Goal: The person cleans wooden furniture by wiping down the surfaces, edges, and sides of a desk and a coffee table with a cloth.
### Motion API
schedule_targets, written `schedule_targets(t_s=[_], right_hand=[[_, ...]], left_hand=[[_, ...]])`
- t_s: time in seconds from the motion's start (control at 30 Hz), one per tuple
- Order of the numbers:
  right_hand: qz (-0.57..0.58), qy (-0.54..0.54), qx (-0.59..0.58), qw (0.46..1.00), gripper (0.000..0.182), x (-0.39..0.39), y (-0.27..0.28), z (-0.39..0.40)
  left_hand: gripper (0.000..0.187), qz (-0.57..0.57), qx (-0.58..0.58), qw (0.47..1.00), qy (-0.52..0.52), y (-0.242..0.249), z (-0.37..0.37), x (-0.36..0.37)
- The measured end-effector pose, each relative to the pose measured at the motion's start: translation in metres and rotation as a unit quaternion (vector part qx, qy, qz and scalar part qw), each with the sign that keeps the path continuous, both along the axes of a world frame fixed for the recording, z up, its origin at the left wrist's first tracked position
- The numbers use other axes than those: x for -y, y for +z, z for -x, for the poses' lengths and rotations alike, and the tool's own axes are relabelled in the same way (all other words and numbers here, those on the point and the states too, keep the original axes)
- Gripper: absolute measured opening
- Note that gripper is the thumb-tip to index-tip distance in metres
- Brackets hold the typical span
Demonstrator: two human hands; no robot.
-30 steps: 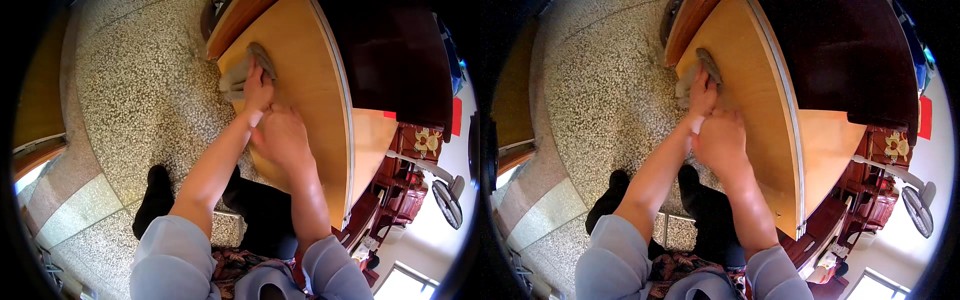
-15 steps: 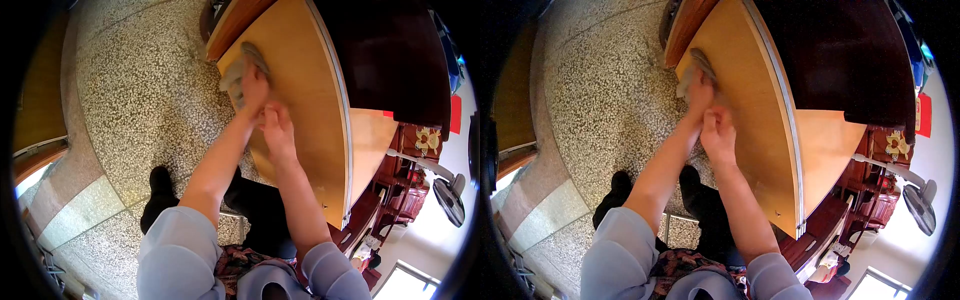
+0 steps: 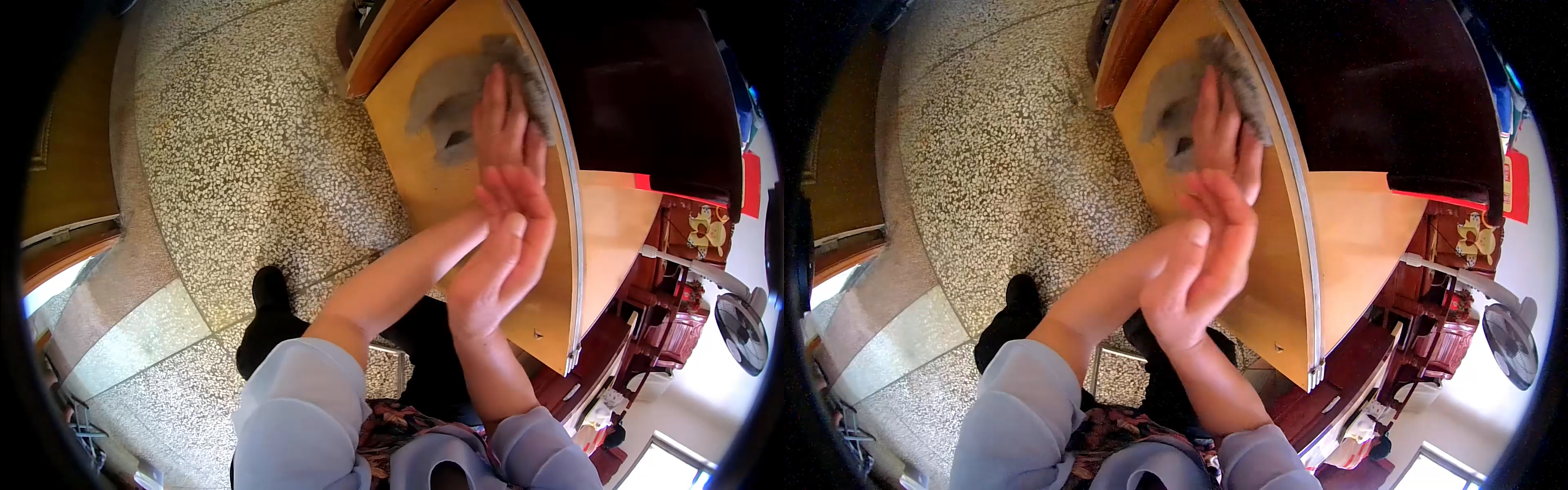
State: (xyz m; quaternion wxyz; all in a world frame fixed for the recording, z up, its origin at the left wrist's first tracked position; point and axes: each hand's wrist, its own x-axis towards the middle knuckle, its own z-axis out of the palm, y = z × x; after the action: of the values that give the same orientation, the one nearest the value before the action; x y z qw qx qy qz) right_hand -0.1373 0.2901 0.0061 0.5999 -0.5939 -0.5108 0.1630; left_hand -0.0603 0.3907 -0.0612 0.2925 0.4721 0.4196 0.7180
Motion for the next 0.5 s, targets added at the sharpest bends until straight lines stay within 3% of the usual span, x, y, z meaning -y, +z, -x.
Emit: schedule_targets(t_s=[0.17,0.27,0.37,0.47,0.5], right_hand=[[0.065,0.000,0.036,0.997,0.035,0.004,-0.004,-0.018],[0.088,0.018,0.055,0.994,0.031,0.005,-0.004,-0.024],[0.100,0.065,0.096,0.988,0.031,0.005,-0.001,-0.024],[0.097,0.077,0.123,0.985,0.030,0.004,-0.002,-0.025],[0.099,0.083,0.137,0.982,0.030,0.003,-0.003,-0.026]], left_hand=[[0.051,-0.043,-0.003,0.999,0.014,-0.003,0.000,-0.021],[0.052,0.034,-0.069,0.997,0.009,-0.016,0.018,-0.044],[0.053,0.140,-0.011,0.990,-0.018,-0.082,0.025,-0.079],[0.058,0.268,0.057,0.959,-0.075,-0.177,0.023,-0.093],[0.059,0.307,0.082,0.942,-0.105,-0.187,0.033,-0.090]])
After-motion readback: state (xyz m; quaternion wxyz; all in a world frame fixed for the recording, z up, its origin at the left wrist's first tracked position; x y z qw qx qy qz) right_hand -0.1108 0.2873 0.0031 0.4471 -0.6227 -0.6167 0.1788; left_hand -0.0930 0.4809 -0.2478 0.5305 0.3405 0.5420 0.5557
